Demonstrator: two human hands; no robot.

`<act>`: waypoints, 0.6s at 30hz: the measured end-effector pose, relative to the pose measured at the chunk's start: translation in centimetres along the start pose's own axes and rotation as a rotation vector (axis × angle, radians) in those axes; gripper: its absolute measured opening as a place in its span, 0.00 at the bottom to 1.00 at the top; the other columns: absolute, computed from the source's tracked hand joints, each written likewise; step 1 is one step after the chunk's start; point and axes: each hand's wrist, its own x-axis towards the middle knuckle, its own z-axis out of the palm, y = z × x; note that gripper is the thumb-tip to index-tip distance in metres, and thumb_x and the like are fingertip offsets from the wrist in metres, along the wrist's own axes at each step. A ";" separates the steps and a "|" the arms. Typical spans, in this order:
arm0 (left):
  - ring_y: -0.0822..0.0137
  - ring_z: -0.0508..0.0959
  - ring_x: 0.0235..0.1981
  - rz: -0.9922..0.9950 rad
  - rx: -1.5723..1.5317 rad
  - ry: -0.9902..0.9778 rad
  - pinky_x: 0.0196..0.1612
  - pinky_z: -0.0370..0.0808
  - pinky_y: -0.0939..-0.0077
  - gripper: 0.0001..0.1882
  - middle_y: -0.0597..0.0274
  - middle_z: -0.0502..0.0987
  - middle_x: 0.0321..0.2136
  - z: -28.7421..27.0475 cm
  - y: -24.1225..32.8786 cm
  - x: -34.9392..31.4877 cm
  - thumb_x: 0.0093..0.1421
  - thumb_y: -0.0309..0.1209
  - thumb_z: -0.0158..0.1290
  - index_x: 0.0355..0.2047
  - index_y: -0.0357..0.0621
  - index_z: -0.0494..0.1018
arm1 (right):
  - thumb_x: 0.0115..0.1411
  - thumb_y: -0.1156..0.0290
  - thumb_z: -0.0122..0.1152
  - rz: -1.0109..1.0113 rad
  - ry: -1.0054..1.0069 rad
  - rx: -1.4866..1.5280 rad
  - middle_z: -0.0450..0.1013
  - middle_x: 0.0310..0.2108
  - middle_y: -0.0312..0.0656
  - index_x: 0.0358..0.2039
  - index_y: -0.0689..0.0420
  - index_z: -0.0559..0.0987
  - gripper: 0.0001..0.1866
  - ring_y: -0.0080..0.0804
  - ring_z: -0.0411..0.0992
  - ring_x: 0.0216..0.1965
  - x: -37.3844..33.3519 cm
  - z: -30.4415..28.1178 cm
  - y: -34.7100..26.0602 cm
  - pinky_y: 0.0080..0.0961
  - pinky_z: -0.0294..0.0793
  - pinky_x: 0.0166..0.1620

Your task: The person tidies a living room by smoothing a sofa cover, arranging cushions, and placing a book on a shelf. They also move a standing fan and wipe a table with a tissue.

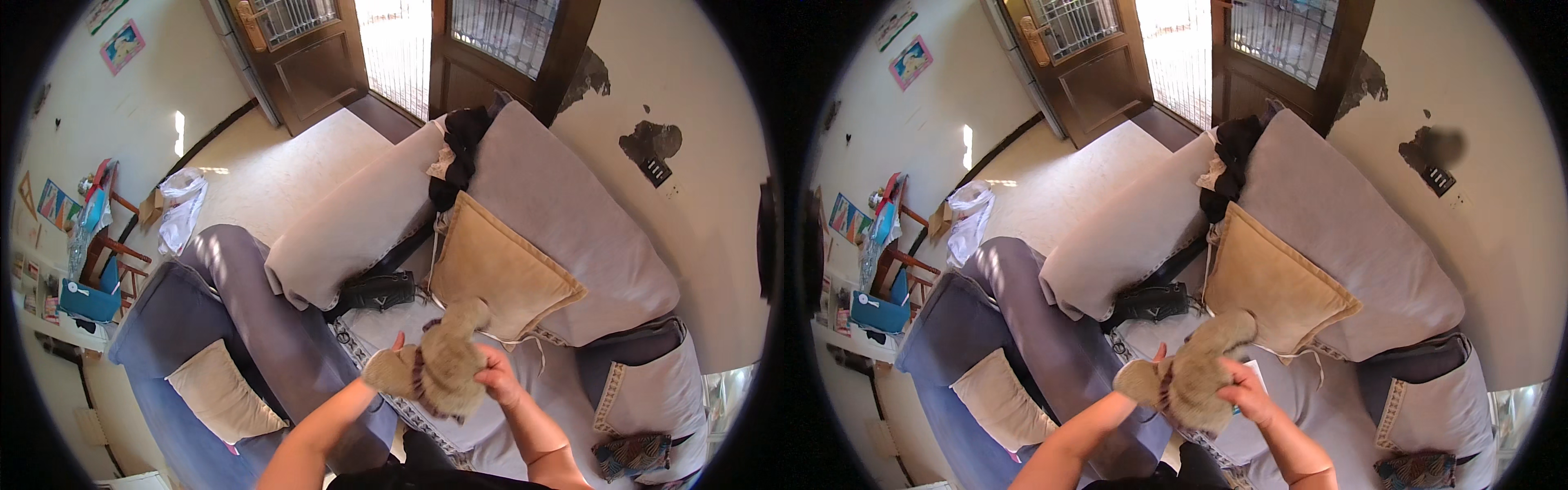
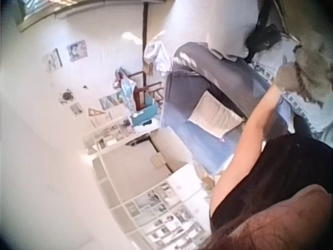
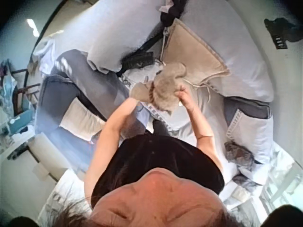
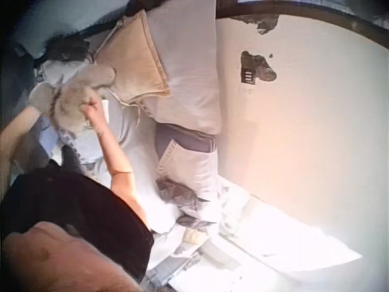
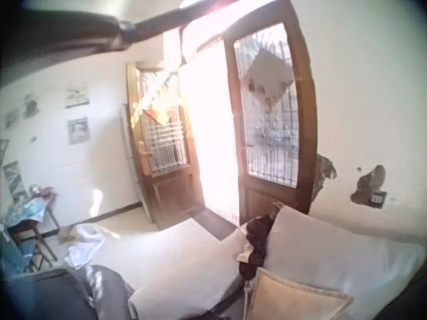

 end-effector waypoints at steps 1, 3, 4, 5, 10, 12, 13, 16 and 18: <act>0.68 0.74 0.43 0.009 -0.099 -0.148 0.46 0.71 0.72 0.20 0.61 0.76 0.41 1.6 0.3 -0.7 0.56 0.34 0.54 0.49 0.42 0.69 | 0.50 0.73 0.53 0.041 -0.106 0.031 0.70 0.46 0.37 0.52 0.64 0.67 0.27 0.24 0.66 0.49 0.3 2.0 -0.5 0.23 0.63 0.53; 0.68 0.74 0.44 0.103 -0.183 -0.401 0.47 0.70 0.73 0.21 0.61 0.75 0.42 4.3 1.7 -2.7 0.56 0.31 0.53 0.51 0.42 0.67 | 0.52 0.73 0.53 0.148 -0.236 0.013 0.69 0.48 0.37 0.54 0.64 0.65 0.27 0.25 0.64 0.51 1.0 5.8 -0.3 0.23 0.61 0.54; 0.68 0.74 0.44 0.176 -0.198 -0.492 0.47 0.70 0.74 0.22 0.62 0.75 0.42 4.9 2.6 -4.1 0.56 0.30 0.53 0.52 0.43 0.67 | 0.53 0.73 0.53 0.203 -0.305 0.004 0.68 0.49 0.38 0.55 0.64 0.64 0.28 0.25 0.63 0.52 1.2 7.2 -0.1 0.23 0.60 0.55; 0.68 0.74 0.44 0.287 -0.177 -0.529 0.47 0.70 0.74 0.23 0.62 0.75 0.43 5.2 3.8 -5.4 0.55 0.28 0.53 0.53 0.43 0.66 | 0.54 0.73 0.53 0.223 -0.311 -0.014 0.67 0.50 0.38 0.56 0.64 0.64 0.28 0.25 0.63 0.52 1.2 8.1 0.2 0.23 0.60 0.55; 0.70 0.72 0.46 0.900 -0.039 -0.024 0.48 0.69 0.78 0.29 0.63 0.73 0.45 -2.8 9.9 -14.2 0.48 0.17 0.49 0.54 0.45 0.67 | 0.57 0.71 0.53 0.331 -0.336 0.007 0.66 0.52 0.38 0.58 0.62 0.61 0.28 0.24 0.62 0.53 2.1 12.0 1.8 0.23 0.59 0.56; 0.68 0.73 0.46 0.917 -0.131 0.257 0.48 0.71 0.75 0.30 0.61 0.74 0.45 -4.0 13.9 -22.0 0.45 0.14 0.46 0.52 0.45 0.68 | 0.58 0.70 0.55 0.353 -0.361 0.040 0.64 0.53 0.37 0.60 0.61 0.59 0.30 0.24 0.61 0.53 3.3 14.0 2.3 0.22 0.60 0.55; 0.65 0.74 0.46 1.089 -0.165 0.297 0.48 0.72 0.73 0.30 0.61 0.74 0.45 -6.8 14.8 -23.0 0.44 0.13 0.44 0.50 0.45 0.69 | 0.58 0.68 0.56 0.336 -0.405 0.001 0.64 0.53 0.37 0.59 0.61 0.59 0.30 0.23 0.61 0.53 4.2 15.8 2.7 0.22 0.60 0.55; 0.63 0.75 0.45 1.211 -0.257 0.286 0.49 0.72 0.68 0.28 0.58 0.75 0.44 -9.6 19.7 -29.3 0.44 0.11 0.41 0.47 0.41 0.70 | 0.59 0.64 0.57 0.229 -0.486 -0.110 0.65 0.51 0.36 0.57 0.62 0.60 0.29 0.22 0.62 0.51 7.2 21.8 6.4 0.21 0.61 0.53; 0.64 0.74 0.46 1.283 -0.211 0.377 0.50 0.71 0.71 0.26 0.59 0.75 0.44 -11.9 22.1 -31.7 0.47 0.11 0.42 0.47 0.41 0.71 | 0.59 0.63 0.57 0.131 -0.582 -0.353 0.65 0.49 0.39 0.55 0.63 0.61 0.28 0.24 0.62 0.50 10.1 24.6 11.6 0.22 0.61 0.52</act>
